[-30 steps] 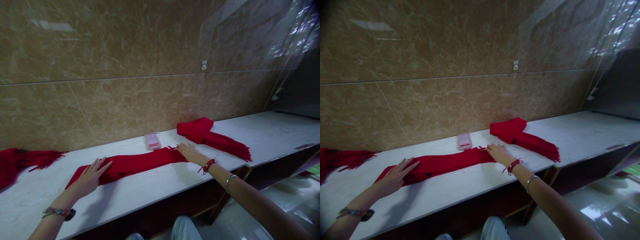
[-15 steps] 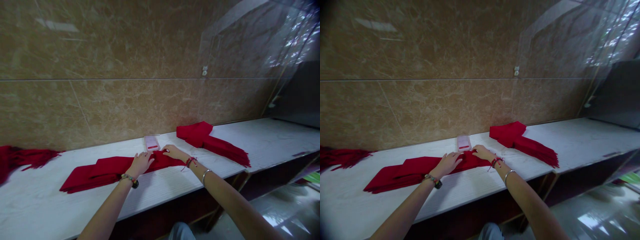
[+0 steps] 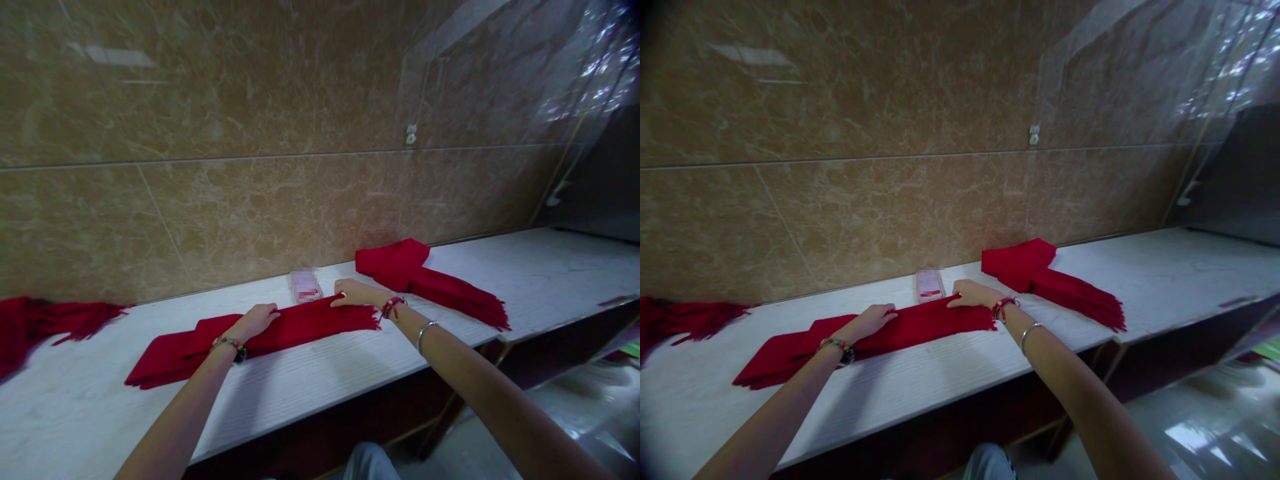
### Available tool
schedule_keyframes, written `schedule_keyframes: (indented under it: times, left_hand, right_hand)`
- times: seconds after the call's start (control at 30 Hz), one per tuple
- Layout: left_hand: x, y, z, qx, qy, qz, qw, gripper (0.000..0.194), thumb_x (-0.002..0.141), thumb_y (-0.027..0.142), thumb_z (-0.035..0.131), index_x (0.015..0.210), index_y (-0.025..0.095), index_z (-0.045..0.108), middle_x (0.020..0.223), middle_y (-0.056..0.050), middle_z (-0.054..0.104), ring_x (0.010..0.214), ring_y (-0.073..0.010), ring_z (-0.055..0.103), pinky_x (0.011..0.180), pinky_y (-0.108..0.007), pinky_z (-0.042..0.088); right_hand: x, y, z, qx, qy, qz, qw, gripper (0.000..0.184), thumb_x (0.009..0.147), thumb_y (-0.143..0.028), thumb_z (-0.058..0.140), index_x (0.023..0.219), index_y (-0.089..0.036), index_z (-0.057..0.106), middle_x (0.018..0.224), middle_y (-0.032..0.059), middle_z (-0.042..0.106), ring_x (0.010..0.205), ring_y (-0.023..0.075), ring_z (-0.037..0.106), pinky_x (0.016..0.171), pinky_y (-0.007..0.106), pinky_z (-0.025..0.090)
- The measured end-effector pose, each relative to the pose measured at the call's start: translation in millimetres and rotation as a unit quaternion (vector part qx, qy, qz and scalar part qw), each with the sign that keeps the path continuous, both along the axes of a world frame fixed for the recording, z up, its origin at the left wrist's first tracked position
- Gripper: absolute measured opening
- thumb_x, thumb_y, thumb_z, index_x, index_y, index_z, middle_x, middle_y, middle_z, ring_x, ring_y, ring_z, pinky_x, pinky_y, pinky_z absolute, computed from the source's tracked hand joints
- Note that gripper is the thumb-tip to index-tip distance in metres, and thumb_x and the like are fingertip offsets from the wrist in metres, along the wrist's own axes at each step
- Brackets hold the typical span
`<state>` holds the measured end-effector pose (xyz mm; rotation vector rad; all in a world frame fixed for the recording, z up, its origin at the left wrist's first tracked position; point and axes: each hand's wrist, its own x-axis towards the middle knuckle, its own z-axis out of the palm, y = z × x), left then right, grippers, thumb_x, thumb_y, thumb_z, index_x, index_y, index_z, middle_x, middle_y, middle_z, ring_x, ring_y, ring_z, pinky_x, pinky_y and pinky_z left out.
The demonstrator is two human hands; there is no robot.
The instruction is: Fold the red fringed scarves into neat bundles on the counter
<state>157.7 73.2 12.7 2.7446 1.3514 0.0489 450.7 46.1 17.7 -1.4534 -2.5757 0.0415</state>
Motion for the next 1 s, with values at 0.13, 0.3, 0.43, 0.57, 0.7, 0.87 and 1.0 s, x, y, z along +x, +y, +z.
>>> schedule_keyframes:
  times: [0.13,0.3,0.43,0.57,0.7,0.87,1.0]
  left_hand:
    - [-7.3,3.5,9.6,-0.014,0.007,0.002,1.0,0.029,0.087,0.027,0.033,0.088,0.017,0.059,0.09,-0.005,0.065,0.082,-0.0145,0.059,0.073,-0.022,0.041]
    - [-5.6,4.7,11.9,-0.023,0.047,0.011,0.999,0.025,0.083,0.027,0.04,0.093,0.017,0.061,0.09,-0.007,0.066,0.083,-0.0171,0.059,0.075,-0.025,0.042]
    - [3.9,-4.0,-0.9,0.015,0.054,0.009,0.998,0.034,0.082,0.026,0.041,0.113,0.019,0.052,0.105,-0.011,0.06,0.094,-0.0211,0.056,0.08,-0.033,0.042]
    - [16.9,-16.9,-11.8,0.077,0.024,-0.03,0.996,0.038,0.084,0.03,0.04,0.12,0.021,0.047,0.111,-0.011,0.055,0.101,-0.0217,0.052,0.085,-0.035,0.041]
    - [33.9,-28.7,-19.9,0.102,-0.037,-0.089,0.99,0.043,0.084,0.037,0.042,0.125,0.023,0.041,0.131,-0.011,0.039,0.119,-0.0237,0.037,0.096,-0.039,0.033]
    - [52.2,-37.6,-35.4,0.062,-0.053,-0.144,0.986,0.045,0.088,0.037,0.031,0.13,0.019,0.036,0.139,-0.01,0.029,0.128,-0.0213,0.024,0.103,-0.04,0.024]
    - [53.4,-41.7,-41.7,0.051,-0.041,-0.14,0.988,0.046,0.089,0.032,0.028,0.132,0.017,0.033,0.139,-0.008,0.031,0.128,-0.02,0.024,0.104,-0.042,0.021]
  right_hand:
    - [8.9,-1.4,-0.1,-0.03,-0.023,-0.047,0.998,0.037,0.08,-0.047,0.048,0.074,-0.015,0.067,0.073,0.0072,0.066,0.064,0.0149,0.056,0.058,0.022,0.038]
    - [0.0,-9.7,-17.5,-0.013,0.019,-0.099,0.995,0.027,0.08,-0.039,0.051,0.081,-0.017,0.065,0.077,0.0074,0.067,0.07,0.0158,0.059,0.06,0.022,0.038]
    - [-2.2,-10.2,-22.2,0.0,0.033,-0.129,0.991,0.02,0.078,-0.028,0.056,0.093,-0.017,0.063,0.082,0.0086,0.067,0.077,0.0174,0.06,0.064,0.022,0.04]
    - [8.3,-5.8,-15.7,-0.005,0.05,-0.128,0.99,0.017,0.08,-0.029,0.053,0.085,-0.018,0.065,0.072,0.0039,0.067,0.07,0.0148,0.06,0.064,0.021,0.041]
    - [9.8,-9.6,-10.9,0.039,0.063,-0.154,0.985,0.019,0.078,-0.017,0.05,0.093,-0.013,0.062,0.09,0.0096,0.064,0.086,0.0181,0.058,0.076,0.026,0.041]
    - [-15.6,-32.9,-20.0,0.098,0.068,-0.05,0.992,0.025,0.079,-0.013,0.046,0.102,-0.016,0.055,0.107,0.009,0.055,0.104,0.0168,0.047,0.09,0.031,0.036]
    - [-14.7,-42.1,-33.0,0.066,-0.022,0.057,0.996,0.017,0.075,-0.009,0.046,0.088,-0.014,0.057,0.09,0.008,0.059,0.09,0.0174,0.053,0.082,0.03,0.04]
